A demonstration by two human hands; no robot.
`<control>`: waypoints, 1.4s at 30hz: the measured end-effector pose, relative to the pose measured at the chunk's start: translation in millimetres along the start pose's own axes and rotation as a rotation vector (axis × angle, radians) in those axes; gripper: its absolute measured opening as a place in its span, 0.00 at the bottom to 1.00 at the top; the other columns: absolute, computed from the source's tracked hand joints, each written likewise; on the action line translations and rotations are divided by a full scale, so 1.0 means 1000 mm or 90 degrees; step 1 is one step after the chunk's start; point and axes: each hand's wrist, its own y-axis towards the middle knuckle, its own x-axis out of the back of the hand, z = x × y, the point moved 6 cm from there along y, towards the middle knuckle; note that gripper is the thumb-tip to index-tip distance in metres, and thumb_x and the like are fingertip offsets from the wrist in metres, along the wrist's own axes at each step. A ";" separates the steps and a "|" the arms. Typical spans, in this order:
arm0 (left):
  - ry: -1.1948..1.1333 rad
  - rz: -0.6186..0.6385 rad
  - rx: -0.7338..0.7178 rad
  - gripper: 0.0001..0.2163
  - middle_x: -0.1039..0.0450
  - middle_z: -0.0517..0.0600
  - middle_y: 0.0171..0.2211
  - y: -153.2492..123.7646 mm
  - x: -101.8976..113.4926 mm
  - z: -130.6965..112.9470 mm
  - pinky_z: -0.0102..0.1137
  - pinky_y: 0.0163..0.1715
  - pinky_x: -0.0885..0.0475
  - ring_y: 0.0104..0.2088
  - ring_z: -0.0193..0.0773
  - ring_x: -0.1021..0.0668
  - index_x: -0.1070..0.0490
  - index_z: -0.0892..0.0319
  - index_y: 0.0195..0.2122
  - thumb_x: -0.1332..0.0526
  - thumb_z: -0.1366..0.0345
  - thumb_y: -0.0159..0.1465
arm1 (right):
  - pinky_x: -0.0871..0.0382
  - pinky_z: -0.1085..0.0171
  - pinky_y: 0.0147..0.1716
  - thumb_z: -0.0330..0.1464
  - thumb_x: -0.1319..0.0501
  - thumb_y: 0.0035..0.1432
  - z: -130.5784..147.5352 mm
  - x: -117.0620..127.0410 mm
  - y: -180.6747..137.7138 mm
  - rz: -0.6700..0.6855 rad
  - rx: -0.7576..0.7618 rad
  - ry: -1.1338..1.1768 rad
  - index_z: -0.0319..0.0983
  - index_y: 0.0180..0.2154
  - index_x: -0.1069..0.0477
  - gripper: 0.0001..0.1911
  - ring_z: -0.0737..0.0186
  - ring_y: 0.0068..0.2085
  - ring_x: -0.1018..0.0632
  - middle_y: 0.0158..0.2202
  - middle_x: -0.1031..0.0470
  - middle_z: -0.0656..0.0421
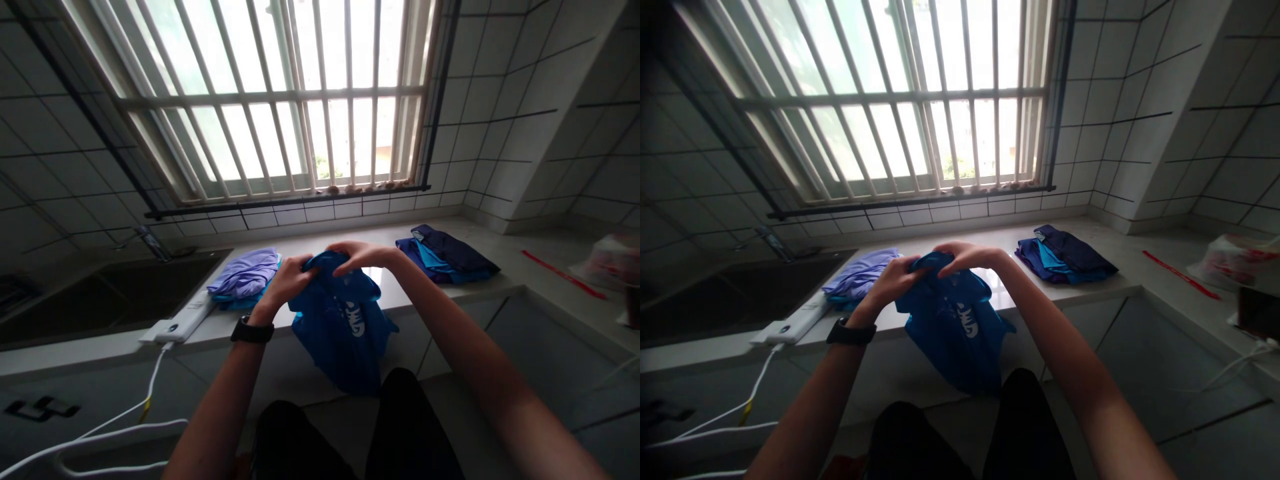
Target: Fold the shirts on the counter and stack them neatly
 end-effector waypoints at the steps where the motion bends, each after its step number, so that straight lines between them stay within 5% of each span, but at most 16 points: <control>1: -0.015 -0.038 0.019 0.14 0.26 0.47 0.25 -0.001 0.006 0.003 0.30 0.30 0.34 0.29 0.38 0.27 0.23 0.60 0.30 0.40 0.54 0.59 | 0.28 0.67 0.36 0.33 0.27 0.47 -0.004 0.002 -0.004 0.026 -0.034 -0.058 0.37 0.43 0.22 0.19 0.63 0.37 0.23 0.37 0.21 0.60; 4: -0.076 -0.140 0.072 0.12 0.26 0.47 0.27 -0.006 0.021 0.012 0.28 0.28 0.35 0.29 0.36 0.27 0.24 0.60 0.31 0.40 0.56 0.59 | 0.28 0.65 0.36 0.28 0.32 0.51 -0.022 0.017 -0.017 0.004 -0.209 -0.319 0.34 0.38 0.20 0.10 0.57 0.38 0.20 0.33 0.20 0.55; 7: -0.115 -0.170 0.112 0.12 0.28 0.46 0.26 -0.013 0.025 0.013 0.27 0.25 0.37 0.27 0.35 0.29 0.25 0.60 0.30 0.40 0.56 0.59 | 0.27 0.62 0.41 0.27 0.36 0.58 -0.026 0.044 -0.027 -0.221 -0.376 -0.513 0.32 0.38 0.19 0.08 0.50 0.44 0.18 0.36 0.19 0.46; 9: -0.144 -0.124 0.114 0.13 0.29 0.45 0.24 -0.016 0.021 0.008 0.27 0.23 0.38 0.25 0.34 0.30 0.26 0.60 0.29 0.38 0.54 0.58 | 0.26 0.61 0.42 0.27 0.39 0.62 -0.026 0.049 -0.029 -0.326 -0.432 -0.456 0.32 0.37 0.20 0.09 0.50 0.43 0.17 0.35 0.19 0.44; 11: -0.184 0.020 0.085 0.15 0.29 0.45 0.24 -0.019 0.008 -0.003 0.27 0.23 0.37 0.24 0.34 0.29 0.26 0.60 0.29 0.35 0.51 0.58 | 0.25 0.62 0.38 0.28 0.42 0.65 -0.027 0.045 -0.022 -0.345 -0.395 -0.267 0.34 0.35 0.22 0.11 0.54 0.36 0.18 0.30 0.21 0.49; 14: -0.228 0.237 0.016 0.18 0.25 0.49 0.26 -0.021 -0.010 -0.017 0.30 0.27 0.31 0.27 0.38 0.25 0.23 0.60 0.30 0.31 0.47 0.55 | 0.26 0.66 0.32 0.34 0.42 0.69 -0.011 0.035 -0.001 -0.326 -0.140 0.029 0.38 0.35 0.27 0.10 0.64 0.30 0.23 0.28 0.26 0.59; 15: -0.233 0.204 0.008 0.19 0.24 0.50 0.27 -0.017 -0.008 -0.017 0.31 0.29 0.29 0.29 0.39 0.23 0.23 0.60 0.30 0.30 0.47 0.55 | 0.27 0.68 0.32 0.38 0.40 0.69 -0.002 0.032 0.004 -0.298 -0.041 0.094 0.39 0.35 0.29 0.10 0.67 0.30 0.25 0.29 0.27 0.62; 18: -0.243 -0.100 0.011 0.22 0.21 0.51 0.33 0.002 0.019 -0.003 0.32 0.34 0.26 0.34 0.40 0.21 0.23 0.60 0.38 0.27 0.47 0.51 | 0.28 0.70 0.31 0.48 0.31 0.61 0.024 0.017 0.013 -0.126 0.168 0.204 0.39 0.36 0.30 0.20 0.68 0.32 0.27 0.31 0.28 0.63; 19: -0.254 -0.138 0.002 0.26 0.20 0.51 0.36 0.007 0.022 0.001 0.33 0.35 0.25 0.37 0.42 0.20 0.23 0.59 0.42 0.25 0.49 0.48 | 0.28 0.69 0.32 0.50 0.30 0.59 0.031 0.011 0.014 -0.075 0.207 0.221 0.38 0.37 0.30 0.22 0.68 0.33 0.26 0.33 0.28 0.62; 22: -0.300 -0.024 -0.041 0.29 0.19 0.52 0.41 0.016 0.014 0.002 0.35 0.37 0.24 0.39 0.44 0.19 0.23 0.59 0.48 0.24 0.52 0.47 | 0.26 0.66 0.39 0.52 0.27 0.54 0.040 0.003 0.017 -0.037 0.270 0.224 0.39 0.43 0.29 0.27 0.64 0.41 0.25 0.40 0.25 0.59; 24: -0.330 -0.045 -0.044 0.20 0.19 0.50 0.35 0.015 0.017 0.003 0.32 0.33 0.26 0.34 0.41 0.21 0.21 0.60 0.42 0.28 0.52 0.53 | 0.26 0.62 0.46 0.50 0.25 0.51 0.033 0.004 0.018 -0.106 0.259 0.197 0.40 0.49 0.29 0.31 0.60 0.47 0.25 0.46 0.25 0.56; 27: -0.361 -0.232 -0.033 0.11 0.28 0.43 0.24 0.008 0.036 0.006 0.26 0.26 0.33 0.26 0.33 0.27 0.25 0.59 0.31 0.30 0.56 0.55 | 0.27 0.57 0.52 0.51 0.26 0.53 0.004 -0.003 0.017 -0.135 0.150 0.184 0.43 0.56 0.30 0.35 0.56 0.54 0.27 0.55 0.27 0.54; 31: -0.373 -0.354 -0.024 0.07 0.36 0.40 0.22 0.003 0.051 0.006 0.23 0.22 0.40 0.23 0.29 0.34 0.29 0.57 0.29 0.32 0.62 0.54 | 0.27 0.61 0.41 0.57 0.36 0.61 -0.040 -0.041 0.004 0.159 -0.046 0.193 0.38 0.49 0.24 0.30 0.59 0.44 0.23 0.46 0.22 0.53; 34: -0.392 -0.392 -0.016 0.07 0.39 0.39 0.22 0.002 0.058 0.008 0.23 0.22 0.40 0.23 0.29 0.36 0.31 0.56 0.29 0.34 0.62 0.55 | 0.30 0.65 0.36 0.51 0.29 0.55 -0.054 -0.048 -0.005 0.247 -0.054 0.125 0.35 0.41 0.22 0.25 0.64 0.37 0.24 0.37 0.22 0.57; 38: -0.403 -0.347 -0.009 0.09 0.35 0.41 0.23 -0.005 0.069 0.010 0.24 0.22 0.39 0.23 0.30 0.35 0.29 0.56 0.31 0.32 0.60 0.55 | 0.31 0.63 0.39 0.44 0.28 0.54 -0.060 -0.022 -0.003 0.066 -0.015 0.083 0.36 0.39 0.21 0.18 0.63 0.38 0.24 0.36 0.22 0.58; 42: -0.441 -0.104 0.039 0.12 0.21 0.53 0.34 -0.016 0.068 0.014 0.31 0.28 0.27 0.31 0.40 0.22 0.24 0.58 0.33 0.32 0.56 0.52 | 0.31 0.64 0.37 0.40 0.33 0.58 -0.061 0.016 -0.009 -0.271 0.004 0.130 0.38 0.39 0.27 0.12 0.62 0.37 0.24 0.34 0.23 0.59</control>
